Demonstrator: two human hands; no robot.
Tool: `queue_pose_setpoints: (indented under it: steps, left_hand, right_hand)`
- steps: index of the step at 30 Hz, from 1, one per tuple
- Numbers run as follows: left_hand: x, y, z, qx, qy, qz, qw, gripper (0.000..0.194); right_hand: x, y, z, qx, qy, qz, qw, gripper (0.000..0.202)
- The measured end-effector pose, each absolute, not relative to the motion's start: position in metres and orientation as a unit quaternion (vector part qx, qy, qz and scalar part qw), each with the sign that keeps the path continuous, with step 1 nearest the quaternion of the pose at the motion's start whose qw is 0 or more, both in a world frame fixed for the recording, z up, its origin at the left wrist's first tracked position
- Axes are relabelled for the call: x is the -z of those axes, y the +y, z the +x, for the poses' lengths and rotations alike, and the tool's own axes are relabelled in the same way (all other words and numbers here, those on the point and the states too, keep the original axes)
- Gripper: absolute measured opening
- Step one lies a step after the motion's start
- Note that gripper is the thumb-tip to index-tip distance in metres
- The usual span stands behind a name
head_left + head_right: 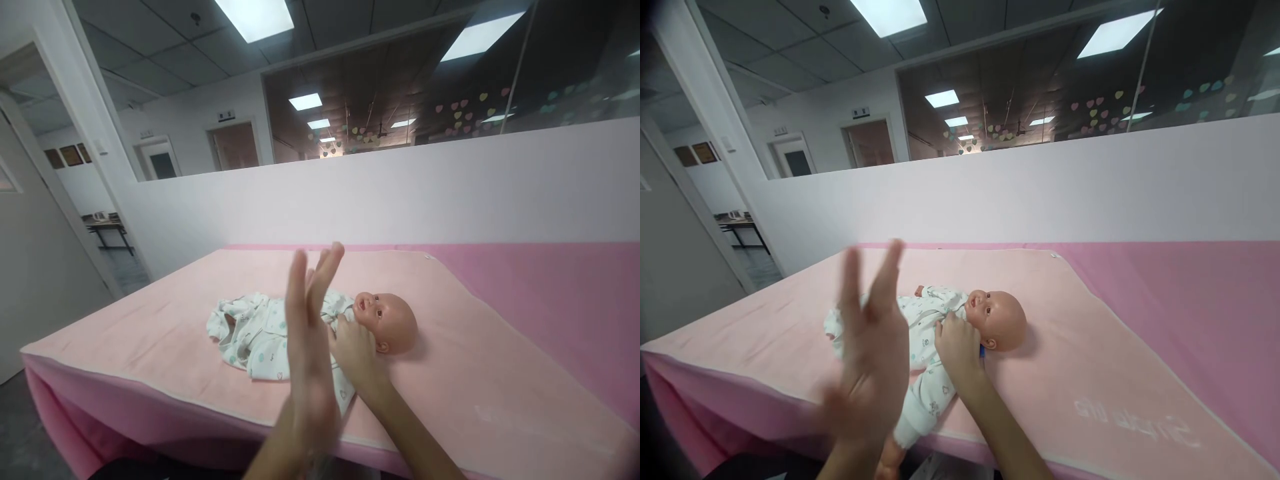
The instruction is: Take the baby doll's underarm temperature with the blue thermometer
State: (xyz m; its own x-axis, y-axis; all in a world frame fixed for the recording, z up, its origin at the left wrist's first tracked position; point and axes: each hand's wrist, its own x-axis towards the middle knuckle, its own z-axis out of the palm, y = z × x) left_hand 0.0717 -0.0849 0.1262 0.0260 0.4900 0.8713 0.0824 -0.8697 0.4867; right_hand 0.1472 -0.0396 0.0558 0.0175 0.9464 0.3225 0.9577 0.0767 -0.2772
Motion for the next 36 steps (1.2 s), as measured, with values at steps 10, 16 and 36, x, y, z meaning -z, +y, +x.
queue_pose_setpoints:
  steps: [10,16,36]
  left_hand:
    - [-0.038,0.028,0.038,-0.423,0.396,0.762,0.289,0.026]
    - [-0.037,0.023,0.038,-0.416,0.379,0.756,0.335,0.017]
    - [-0.031,0.023,0.020,-0.458,0.325,0.664,0.493,0.032]
  right_hand:
    - [-0.016,-0.030,0.149,0.046,-0.694,-0.626,0.352,0.017]
    - [-0.008,-0.030,0.151,-0.047,-0.675,-0.563,0.474,0.019]
    - [-0.008,-0.026,0.149,-0.128,-0.630,-0.505,0.576,0.029]
